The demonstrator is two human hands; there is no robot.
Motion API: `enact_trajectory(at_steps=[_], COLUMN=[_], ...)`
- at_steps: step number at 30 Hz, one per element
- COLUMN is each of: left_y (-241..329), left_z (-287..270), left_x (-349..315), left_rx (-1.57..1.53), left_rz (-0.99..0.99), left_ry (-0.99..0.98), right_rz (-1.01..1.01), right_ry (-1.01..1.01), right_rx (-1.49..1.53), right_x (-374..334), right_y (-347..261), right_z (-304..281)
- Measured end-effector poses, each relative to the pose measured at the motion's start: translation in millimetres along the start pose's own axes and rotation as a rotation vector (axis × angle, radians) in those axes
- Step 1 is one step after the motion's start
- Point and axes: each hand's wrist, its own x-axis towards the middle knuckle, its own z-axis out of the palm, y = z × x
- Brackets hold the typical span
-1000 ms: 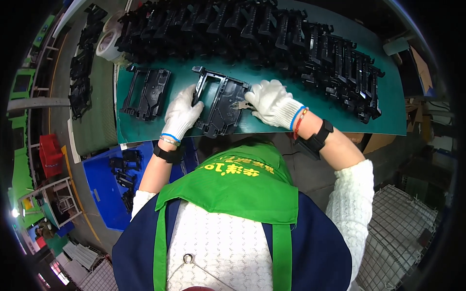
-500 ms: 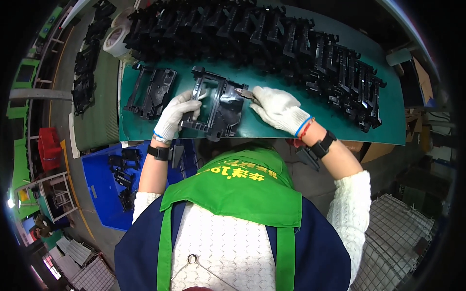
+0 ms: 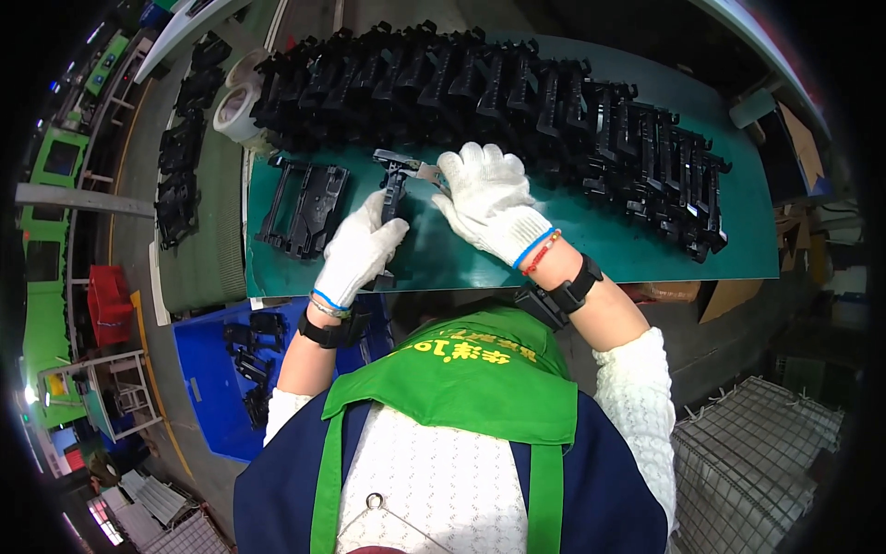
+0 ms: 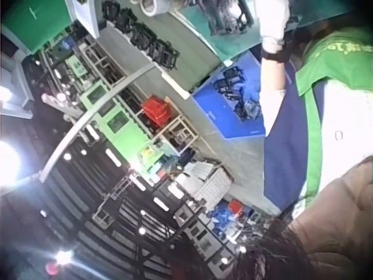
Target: The person lifts a stack of black plastic frames from a large bin and carries them to a workbench. They use shears to trim excess plastic from each frame before placing them into a blue bin or onto a conveyor belt.
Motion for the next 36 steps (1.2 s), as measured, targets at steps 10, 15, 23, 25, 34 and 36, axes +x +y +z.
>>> enact_trajectory(at_steps=[10,15,23,25,34,36], left_y=[18,23,13,14,-24,-17], left_z=[12,45,97,99,118,114], left_x=[-7,-7,15,17,24,24], left_rx=[0.159,0.392,0.670,0.699,0.666,0.670], left_rz=[0.081,0.063,0.165,0.169,0.252,0.226], left_ry=[0.030,-0.076,-0.226,-0.227,-0.175,-0.199], right_rz=[0.267,0.558,0.895,0.946,0.945,0.982], right_ry=[-0.292,-0.301,-0.499,-0.465,-0.327,-0.337], right_rx=[0.485,0.692,1.422,1.653,1.869,1.902], right_x=[-25,-78,-108,-107,-94,-96], right_y=[32,48,16,18,-3,-5], right_z=[21,22,30,48,45,43])
